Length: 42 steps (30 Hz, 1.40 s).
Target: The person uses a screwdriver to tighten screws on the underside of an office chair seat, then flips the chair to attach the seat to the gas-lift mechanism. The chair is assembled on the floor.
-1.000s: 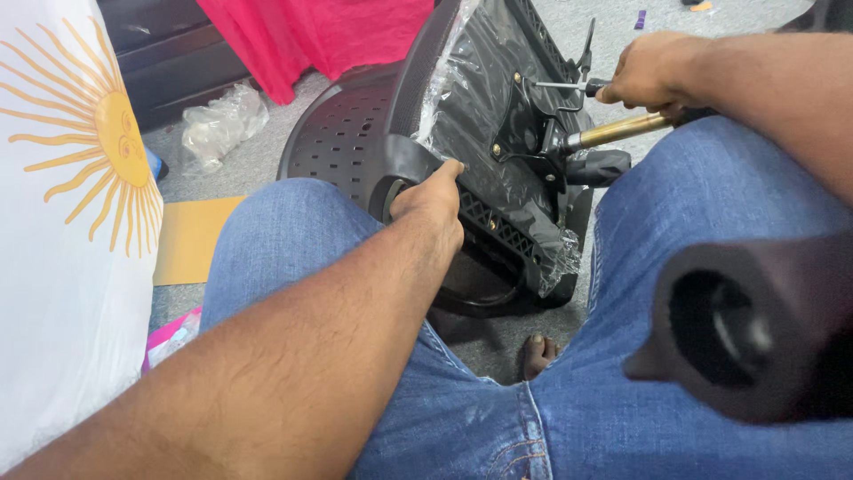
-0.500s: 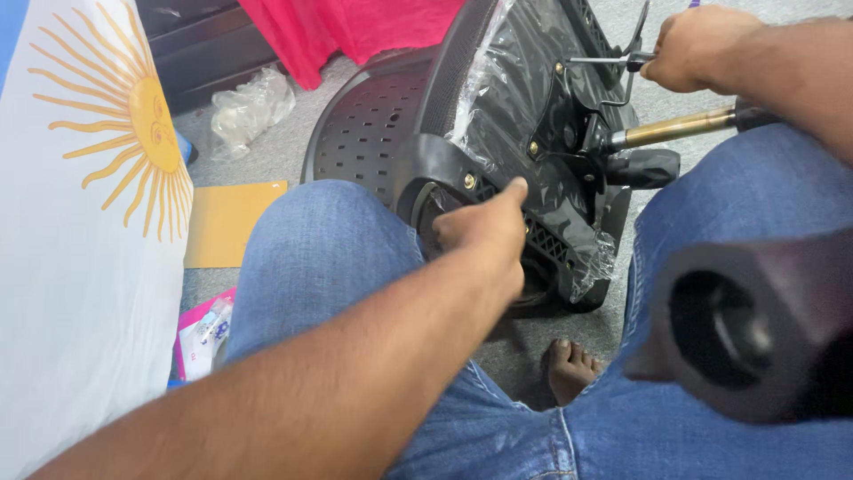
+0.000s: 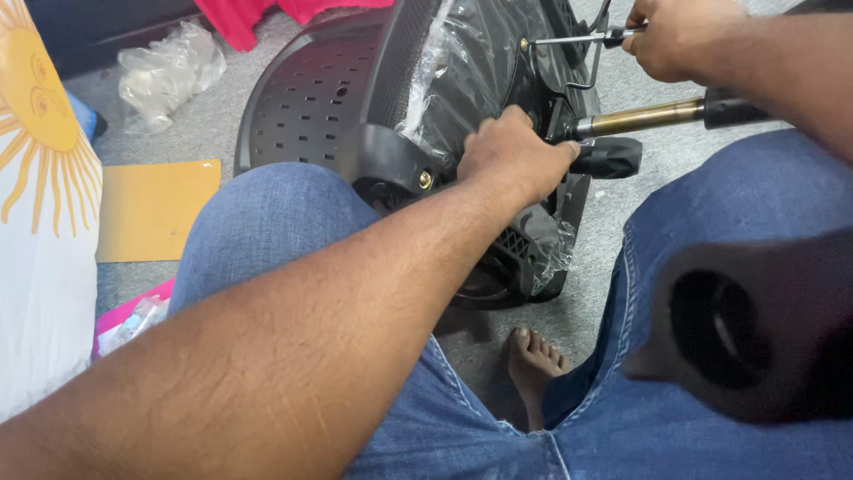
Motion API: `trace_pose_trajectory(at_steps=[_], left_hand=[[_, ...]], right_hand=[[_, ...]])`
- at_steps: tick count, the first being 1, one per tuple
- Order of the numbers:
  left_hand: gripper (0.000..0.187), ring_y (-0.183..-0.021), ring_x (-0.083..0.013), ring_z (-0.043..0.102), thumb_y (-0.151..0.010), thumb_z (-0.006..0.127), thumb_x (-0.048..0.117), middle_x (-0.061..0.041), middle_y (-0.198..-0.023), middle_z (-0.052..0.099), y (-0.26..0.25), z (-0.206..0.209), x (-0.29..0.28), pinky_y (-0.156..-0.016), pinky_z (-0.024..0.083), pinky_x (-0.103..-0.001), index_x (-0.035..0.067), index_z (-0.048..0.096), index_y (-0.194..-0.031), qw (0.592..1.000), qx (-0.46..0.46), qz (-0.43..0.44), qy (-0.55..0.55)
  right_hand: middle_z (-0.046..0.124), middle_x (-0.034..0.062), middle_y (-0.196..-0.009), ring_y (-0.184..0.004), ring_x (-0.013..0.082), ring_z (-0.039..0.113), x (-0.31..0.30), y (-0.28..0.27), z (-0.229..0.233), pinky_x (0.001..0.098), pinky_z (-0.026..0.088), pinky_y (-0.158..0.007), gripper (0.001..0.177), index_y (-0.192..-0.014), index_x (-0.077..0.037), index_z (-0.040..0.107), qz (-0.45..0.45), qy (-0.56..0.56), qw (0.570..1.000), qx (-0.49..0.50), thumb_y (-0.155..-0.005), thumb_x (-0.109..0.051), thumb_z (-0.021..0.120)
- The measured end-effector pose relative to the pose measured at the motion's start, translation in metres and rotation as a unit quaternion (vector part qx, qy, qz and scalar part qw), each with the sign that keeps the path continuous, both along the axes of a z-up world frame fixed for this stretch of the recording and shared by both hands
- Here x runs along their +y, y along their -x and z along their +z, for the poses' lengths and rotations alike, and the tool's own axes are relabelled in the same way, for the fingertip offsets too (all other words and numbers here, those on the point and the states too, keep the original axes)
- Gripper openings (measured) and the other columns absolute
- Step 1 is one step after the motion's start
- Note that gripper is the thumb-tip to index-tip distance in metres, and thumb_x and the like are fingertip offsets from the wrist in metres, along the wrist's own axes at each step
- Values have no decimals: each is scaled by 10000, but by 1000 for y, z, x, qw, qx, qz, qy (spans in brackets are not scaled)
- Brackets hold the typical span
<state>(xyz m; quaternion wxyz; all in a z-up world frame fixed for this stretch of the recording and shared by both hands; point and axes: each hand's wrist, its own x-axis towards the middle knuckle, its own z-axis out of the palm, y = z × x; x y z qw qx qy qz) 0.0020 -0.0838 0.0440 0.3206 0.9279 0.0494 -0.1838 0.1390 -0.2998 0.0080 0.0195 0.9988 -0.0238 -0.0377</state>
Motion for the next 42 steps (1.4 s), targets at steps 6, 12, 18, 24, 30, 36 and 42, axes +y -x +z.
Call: trace_pose_trajectory(at_steps=[6,12,18,24,30,36,42], left_hand=[[723,-1378,-268,464,-848,730,585,-109,-1366,553,4,-9,0,-1097,466,-473,123,554,-1375,993,16,-89,-83],[712,-1372,-248,472,-858,724,563,-95,-1385,522,6,-8,2,-1112,460,-455,137,533,-1394,988,-8,-127,-83],[691,-1463,-280,317,-870,740,497,-113,-1451,458,5,-8,3,-1140,400,-474,146,495,-1413,985,-41,-138,-97],[613,-1477,-333,286,-854,748,393,-135,-1465,482,-17,-11,11,-1216,209,-515,124,549,-1367,964,-206,-137,-99],[550,-1405,-410,365,-853,730,361,-226,-1356,553,-48,-17,25,-1178,181,-605,52,595,-1286,896,-261,-227,-278],[371,-1330,-317,508,-889,706,268,-120,-1294,650,-74,0,51,-1136,332,-546,134,686,-1234,829,-300,-321,-346],[839,-1453,-394,280,-756,820,467,-128,-1557,287,-92,55,74,-1094,263,-691,244,421,-1460,865,-248,-212,-382]], right_hand=[[700,203,-1164,-952,339,693,-3,-1,-1,519,566,-811,407,-1433,-151,613,-7,-56,998,4,-1089,-365,574],[704,217,-1140,-867,348,708,3,0,1,504,583,-743,415,-1427,-140,612,-4,-42,999,1,-1089,-377,574],[722,204,-1098,-774,288,715,7,12,13,441,604,-676,420,-1436,-145,599,-42,-34,998,30,-1087,-374,557],[717,173,-1158,-933,297,709,2,3,11,488,586,-811,423,-1415,-175,628,-13,-3,1000,26,-1064,-407,594],[715,154,-1214,-1055,329,686,-1,-5,11,495,541,-956,429,-1402,-197,648,2,-19,999,26,-1037,-422,642],[751,86,-1241,-1110,299,712,-4,-13,6,456,543,-1030,428,-1333,-252,723,-38,-71,995,61,-943,-428,734],[743,82,-1263,-1165,302,685,-8,-13,-1,453,537,-1036,422,-1298,-269,743,-41,-110,991,60,-911,-438,755]])
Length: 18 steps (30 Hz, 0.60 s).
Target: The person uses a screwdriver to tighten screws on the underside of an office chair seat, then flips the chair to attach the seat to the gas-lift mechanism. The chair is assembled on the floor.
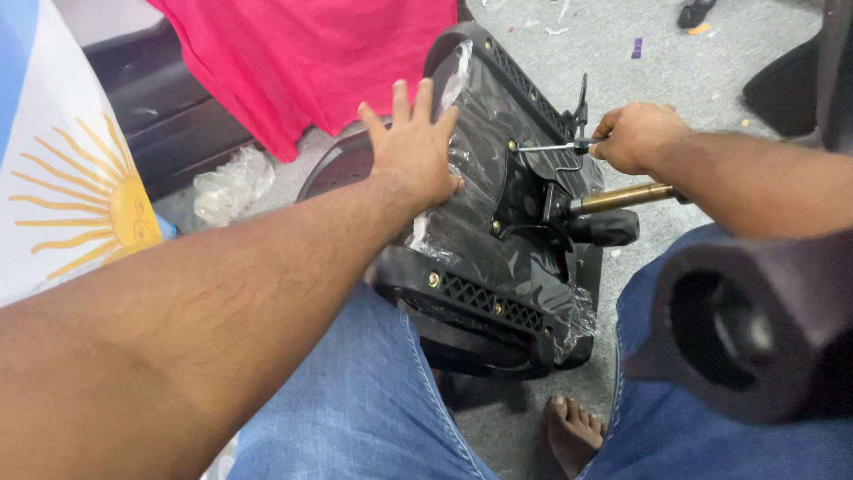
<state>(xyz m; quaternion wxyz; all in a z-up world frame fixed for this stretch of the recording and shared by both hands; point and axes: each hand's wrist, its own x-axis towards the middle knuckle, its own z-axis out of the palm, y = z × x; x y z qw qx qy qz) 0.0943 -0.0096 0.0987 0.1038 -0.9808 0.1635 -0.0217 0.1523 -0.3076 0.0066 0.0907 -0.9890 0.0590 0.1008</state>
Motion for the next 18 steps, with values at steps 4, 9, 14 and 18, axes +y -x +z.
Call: trace_pose_trajectory(at_steps=[4,9,14,18], left_hand=[[972,-1496,-466,256,-843,746,433,-86,-1713,37,14,-16,4,-1140,370,-599,444,136,-1600,963,117,141,200],[901,-1463,-529,269,-924,724,442,-175,-1699,22,9,-37,4,-1107,387,-615,436,134,-1605,975,84,124,163],[1043,-1471,-522,254,-829,800,520,-164,-1685,21,14,-27,0,-1085,431,-601,409,101,-1595,974,109,140,143],[1109,-1473,-513,257,-778,847,524,-158,-1682,23,18,-18,-2,-1070,456,-587,405,103,-1592,973,113,143,141]], right_hand=[[719,99,-1293,-1210,325,647,0,0,5,474,510,-1066,429,-1328,-293,717,-15,-24,1000,11,-928,-445,745],[693,93,-1324,-1235,303,642,6,5,12,516,493,-1096,406,-1359,-318,690,-62,-52,996,45,-965,-417,706],[696,107,-1304,-1237,305,630,9,5,16,518,491,-1093,409,-1373,-312,679,-60,-40,997,39,-978,-418,700],[717,109,-1266,-1170,302,681,7,2,15,507,545,-1043,411,-1392,-326,662,-74,-39,995,47,-993,-420,676]])
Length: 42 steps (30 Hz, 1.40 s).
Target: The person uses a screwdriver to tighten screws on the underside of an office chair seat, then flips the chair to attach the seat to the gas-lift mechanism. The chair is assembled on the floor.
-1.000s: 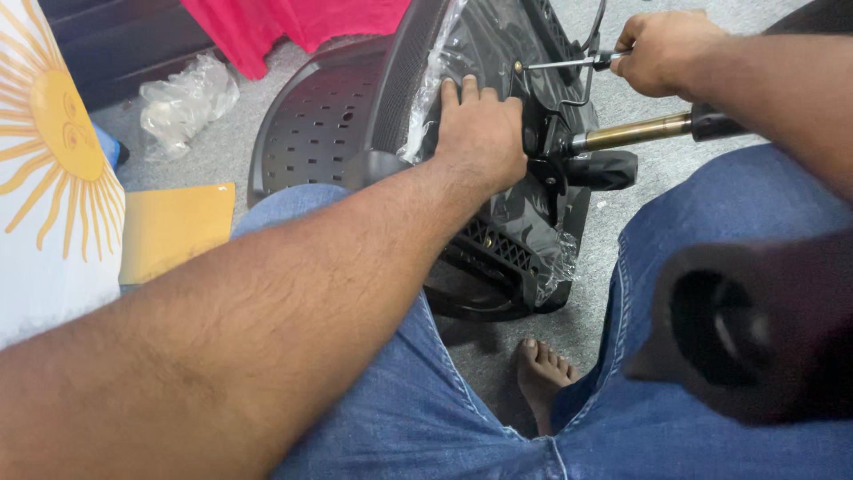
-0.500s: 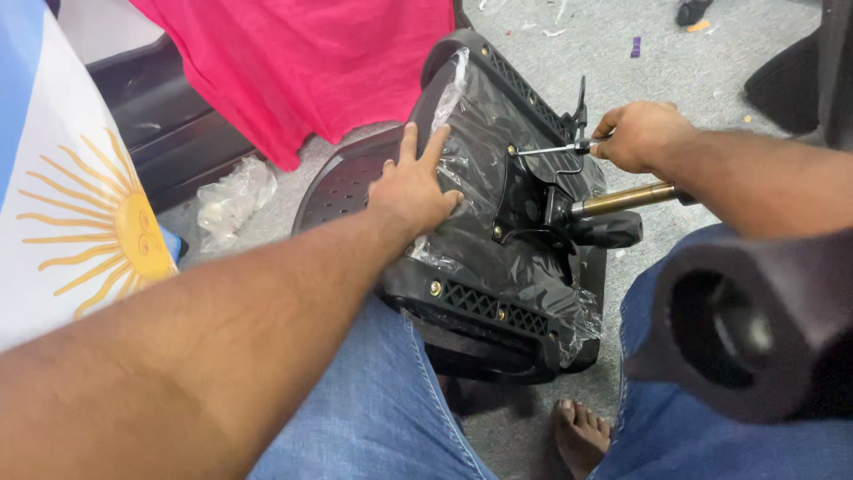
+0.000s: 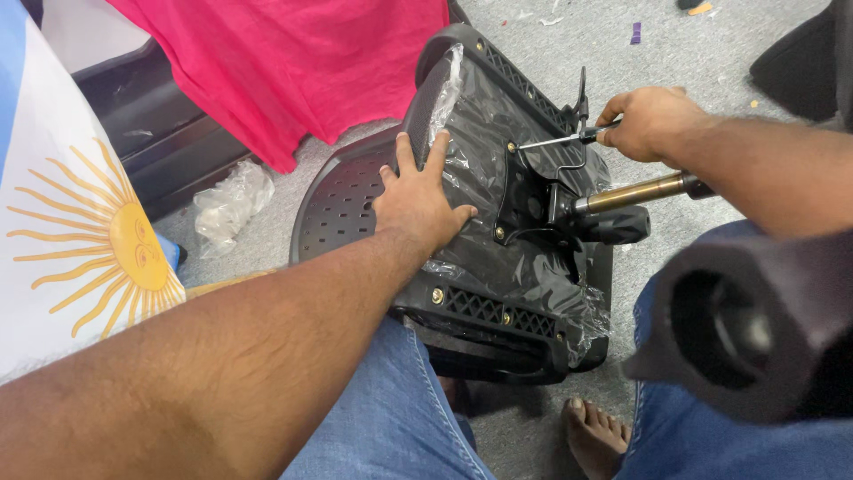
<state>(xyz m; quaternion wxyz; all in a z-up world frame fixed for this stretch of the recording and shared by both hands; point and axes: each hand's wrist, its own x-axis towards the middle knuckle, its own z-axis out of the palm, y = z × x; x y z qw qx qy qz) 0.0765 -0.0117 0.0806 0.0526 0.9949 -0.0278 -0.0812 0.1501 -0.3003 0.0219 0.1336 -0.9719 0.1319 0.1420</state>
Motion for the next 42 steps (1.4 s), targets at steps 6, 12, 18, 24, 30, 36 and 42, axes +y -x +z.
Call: trace_pose_trajectory(at_steps=[6,12,18,24,30,36,42], left_hand=[[1109,-1464,-521,274,-779,854,507,-159,-1682,25,0,1,-1,-1066,465,-578,407,109,-1595,1000,-4,2,2],[1105,-1469,-518,269,-782,853,507,-154,-1684,19,-1,1,0,-1072,458,-579,408,110,-1594,1000,0,3,3],[1090,-1478,-496,259,-803,834,518,-155,-1680,7,-2,2,-1,-1081,452,-571,408,93,-1596,1000,10,2,-9],[1087,-1482,-486,258,-807,830,519,-153,-1681,3,-2,3,-1,-1090,449,-561,413,90,-1596,1000,12,5,-13],[1088,-1477,-498,264,-802,839,507,-156,-1682,10,0,1,0,-1086,449,-570,411,100,-1595,1000,9,4,-2],[1092,-1474,-506,265,-795,846,495,-157,-1683,16,-1,-1,0,-1081,449,-574,412,104,-1593,1000,4,3,6],[1080,-1477,-511,252,-804,843,481,-166,-1685,13,-3,-4,1,-1086,438,-584,408,110,-1594,1000,1,3,13]], right_hand=[[720,112,-1227,-1125,291,668,-3,-1,2,500,553,-997,383,-1360,-345,689,6,10,1000,-18,-986,-424,696],[712,128,-1230,-1086,304,694,1,-1,4,497,576,-963,375,-1352,-341,695,-19,-23,999,-22,-984,-410,705],[705,131,-1237,-1096,288,681,2,-1,1,513,560,-972,386,-1356,-305,685,-22,-35,999,-26,-979,-382,706],[702,136,-1256,-1129,298,680,-2,-4,-4,508,550,-1007,378,-1352,-287,693,-17,-31,999,-30,-986,-381,707],[707,124,-1257,-1144,297,672,-4,-5,-7,512,543,-1011,375,-1352,-299,696,-6,-16,999,-34,-989,-392,703],[716,114,-1257,-1137,294,676,-3,-2,-5,508,549,-1010,377,-1348,-310,706,-11,-18,999,-35,-980,-393,715],[710,134,-1253,-1128,316,680,-1,-2,-4,520,538,-1013,402,-1365,-293,693,10,4,999,-44,-983,-421,699]])
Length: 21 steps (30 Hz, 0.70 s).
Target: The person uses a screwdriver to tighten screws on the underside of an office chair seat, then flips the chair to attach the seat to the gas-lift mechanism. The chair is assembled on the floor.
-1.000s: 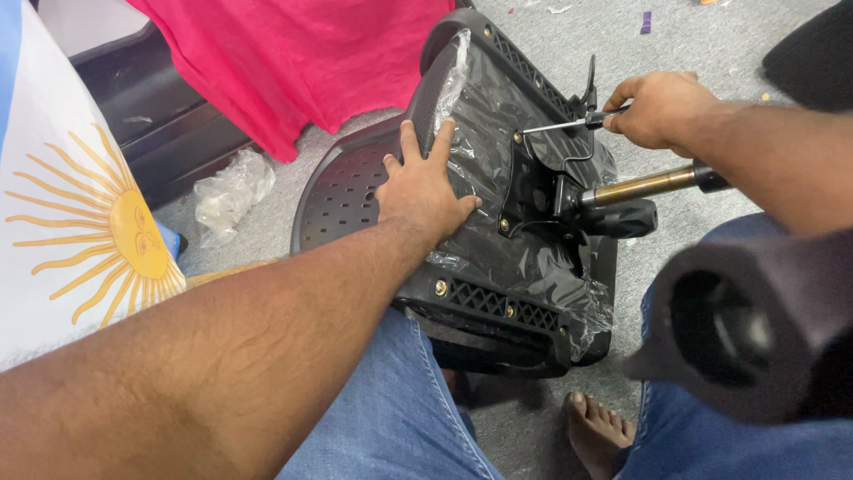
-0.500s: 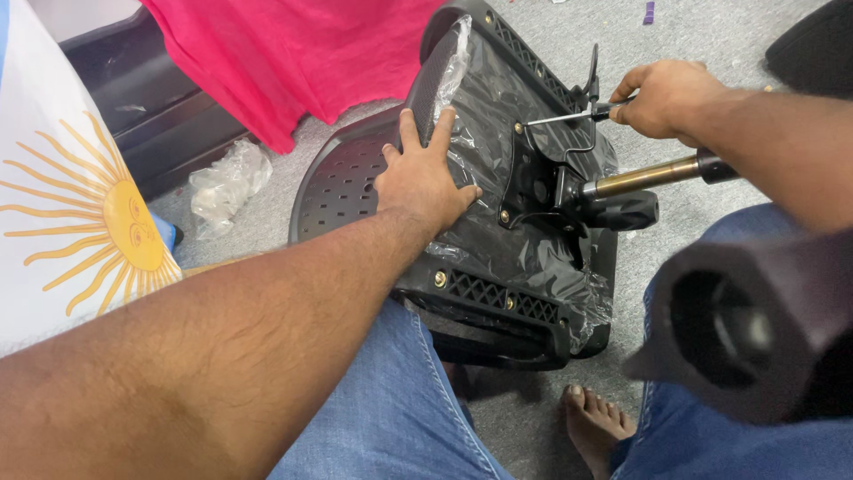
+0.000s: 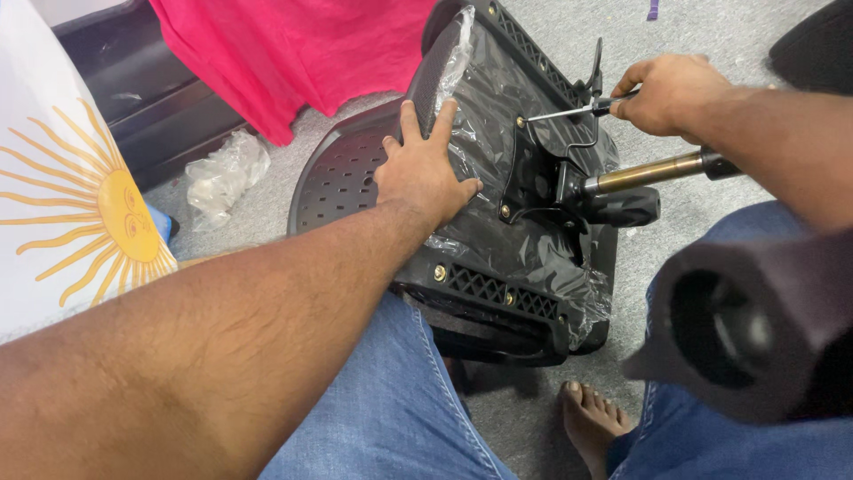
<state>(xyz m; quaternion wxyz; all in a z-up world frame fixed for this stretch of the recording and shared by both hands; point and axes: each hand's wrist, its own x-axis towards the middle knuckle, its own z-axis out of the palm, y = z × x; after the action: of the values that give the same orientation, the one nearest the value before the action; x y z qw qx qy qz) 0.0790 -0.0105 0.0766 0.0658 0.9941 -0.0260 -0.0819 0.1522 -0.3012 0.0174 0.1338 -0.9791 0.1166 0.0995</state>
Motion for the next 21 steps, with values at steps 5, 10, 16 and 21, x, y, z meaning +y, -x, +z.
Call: trace_pose_trajectory(at_steps=[5,10,16,21], left_hand=[[1082,-1481,-512,235,-804,845,476,-168,-1687,11,0,0,1,-1099,422,-586,407,110,-1594,1000,2,1,7],[1104,-1485,-508,227,-799,848,491,-177,-1683,11,0,1,2,-1096,419,-598,401,91,-1598,1000,6,-7,2],[1130,-1481,-517,231,-790,864,486,-168,-1693,13,-1,-3,4,-1079,431,-613,413,71,-1592,1000,-1,-2,8],[1273,-1474,-493,272,-760,886,463,-135,-1689,71,-5,-8,6,-1080,434,-627,388,-75,-1591,999,-15,10,37]], right_hand=[[711,156,-1250,-1131,326,679,-9,-9,5,528,520,-1011,468,-1335,-172,712,31,6,1000,6,-985,-482,699],[768,133,-1090,-939,237,690,-25,-20,9,441,558,-784,456,-1215,-109,782,75,10,997,22,-974,-489,712],[635,105,-733,-541,184,477,-16,-32,16,358,350,-498,485,-1317,-131,698,66,-73,987,123,-963,-454,623],[472,77,-651,-542,198,422,-4,-30,19,388,384,-528,612,-1050,-70,707,138,13,962,237,-995,-619,442]])
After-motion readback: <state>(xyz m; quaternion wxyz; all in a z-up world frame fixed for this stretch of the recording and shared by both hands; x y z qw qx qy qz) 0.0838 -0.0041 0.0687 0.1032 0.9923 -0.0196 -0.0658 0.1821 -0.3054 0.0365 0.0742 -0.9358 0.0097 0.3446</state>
